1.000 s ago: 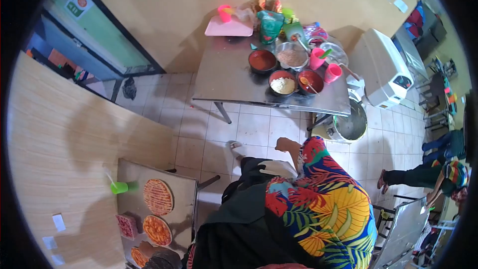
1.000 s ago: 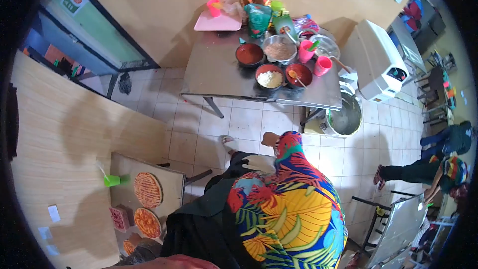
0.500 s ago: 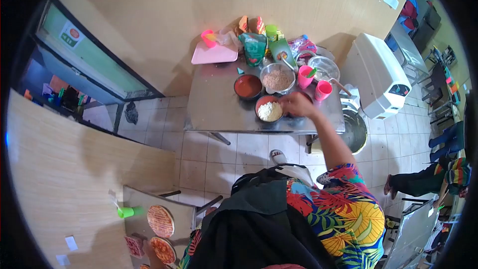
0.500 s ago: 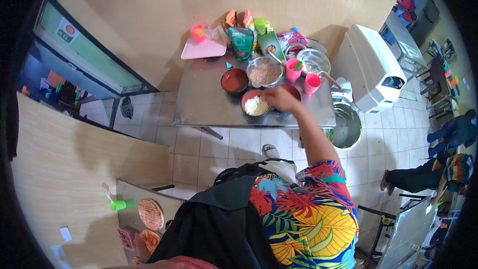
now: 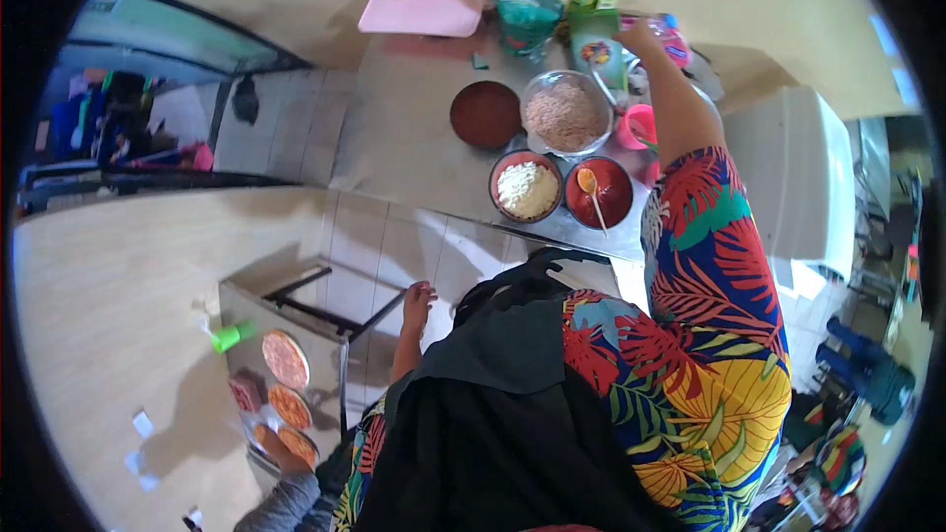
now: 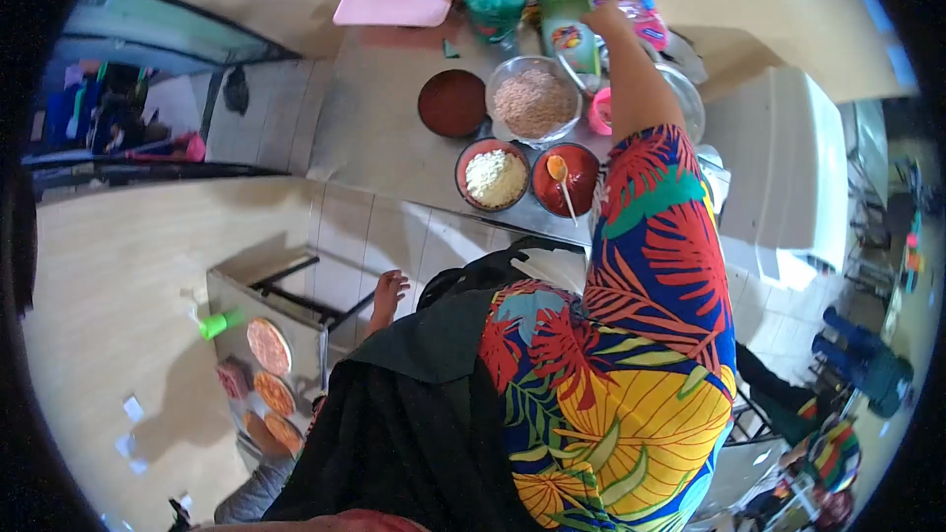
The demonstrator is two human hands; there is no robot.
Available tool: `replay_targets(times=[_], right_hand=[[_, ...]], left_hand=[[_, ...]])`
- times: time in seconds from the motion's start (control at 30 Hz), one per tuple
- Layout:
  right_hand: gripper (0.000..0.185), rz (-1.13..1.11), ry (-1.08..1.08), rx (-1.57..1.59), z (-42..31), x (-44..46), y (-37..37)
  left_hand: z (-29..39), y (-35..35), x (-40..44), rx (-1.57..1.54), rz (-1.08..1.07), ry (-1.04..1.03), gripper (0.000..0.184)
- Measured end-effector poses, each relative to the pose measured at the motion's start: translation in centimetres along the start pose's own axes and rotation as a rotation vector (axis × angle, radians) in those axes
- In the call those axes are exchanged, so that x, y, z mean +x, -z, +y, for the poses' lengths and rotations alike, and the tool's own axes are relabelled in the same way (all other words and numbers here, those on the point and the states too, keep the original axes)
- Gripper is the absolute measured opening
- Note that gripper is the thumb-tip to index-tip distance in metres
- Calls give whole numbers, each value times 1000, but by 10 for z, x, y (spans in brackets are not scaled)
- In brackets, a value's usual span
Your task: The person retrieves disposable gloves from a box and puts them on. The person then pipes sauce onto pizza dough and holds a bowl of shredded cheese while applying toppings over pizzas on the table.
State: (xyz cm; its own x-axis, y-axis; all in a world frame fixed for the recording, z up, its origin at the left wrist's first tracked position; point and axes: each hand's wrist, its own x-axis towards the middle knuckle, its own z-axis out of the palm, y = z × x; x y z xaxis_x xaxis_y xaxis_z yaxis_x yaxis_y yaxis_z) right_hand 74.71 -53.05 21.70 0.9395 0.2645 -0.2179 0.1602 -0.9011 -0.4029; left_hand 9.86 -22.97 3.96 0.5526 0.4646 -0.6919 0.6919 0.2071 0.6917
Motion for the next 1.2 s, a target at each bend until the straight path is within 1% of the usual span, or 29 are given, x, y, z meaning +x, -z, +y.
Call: replay_targets(times=[0.03,0.1,0.13,0.17,0.2,0.27,0.33,0.37,0.43,0.47,0.57,0.67,0.7,0.73,0.8,0.83,0.9,0.93,0.97,1.0,1.03,1.07,1.13,1.17,1.2], right_hand=[[65,-70,-12,-49,6,11,-12],[67,-115,-18,-177,15,22,-37],[68,-65,-17,-226,8,7,-27],[69,-11,-55,-232,7,10,-31],[70,91,-109,-213,6,10,-36],[71,386,-315,-82,9,1,-33],[60,69,-210,5,-16,-36,-7],[60,93,-204,9,-14,-33,0],[52,91,-152,62,-12,-29,4],[52,102,-145,66,-12,-28,6],[44,179,-2,-36,-22,-47,29],[42,247,-42,-103,-33,-64,56],[38,268,5,-129,-36,-70,66],[38,286,19,-129,-46,-83,80],[36,499,60,-35,-81,-127,116],[36,503,77,-35,-93,-140,118],[33,691,283,81,-128,-174,133],[33,692,313,76,-147,-189,135],[32,637,408,217,-166,-206,135],[31,566,499,357,-185,-219,130],[30,421,638,638,-204,-228,119],[30,389,665,644,-225,-237,105],[28,-14,710,933,-275,-279,83],[26,-129,770,957,-300,-299,67],[24,-252,824,978,-324,-316,51]], left_hand=[[4,-1,-11,-22,-7,-74,33],[-3,-2,-31,-10,17,72,29],[-27,3,-35,-39,-2,66,28],[-54,11,-46,-100,10,-1,25],[-74,14,-49,-139,16,-49,25],[-104,24,-64,-81,34,36,25],[-120,31,-69,-42,40,86,25],[-122,33,-68,-25,37,96,25],[-125,36,-67,-3,37,108,25],[-125,38,-63,4,35,104,25],[-112,41,-47,19,19,58,25],[-95,42,-22,30,-9,-35,25],[-89,44,-13,38,-19,-72,25],[-82,45,-4,44,-34,-126,25],[-61,50,17,54,-75,-241,25],[-48,54,23,97,-105,-273,26],[6,48,3,16,-104,-216,28],[31,46,-9,-52,-121,-275,30],[54,48,-24,-119,-134,-332,32],[88,48,-50,-166,-137,-340,34],[123,49,-77,-214,-136,-347,36],[148,49,-89,-243,-145,-380,38],[189,56,-120,-321,-167,-501,46],[205,61,-138,-367,-182,-583,50],[214,66,-150,-493,-211,-648,56]])
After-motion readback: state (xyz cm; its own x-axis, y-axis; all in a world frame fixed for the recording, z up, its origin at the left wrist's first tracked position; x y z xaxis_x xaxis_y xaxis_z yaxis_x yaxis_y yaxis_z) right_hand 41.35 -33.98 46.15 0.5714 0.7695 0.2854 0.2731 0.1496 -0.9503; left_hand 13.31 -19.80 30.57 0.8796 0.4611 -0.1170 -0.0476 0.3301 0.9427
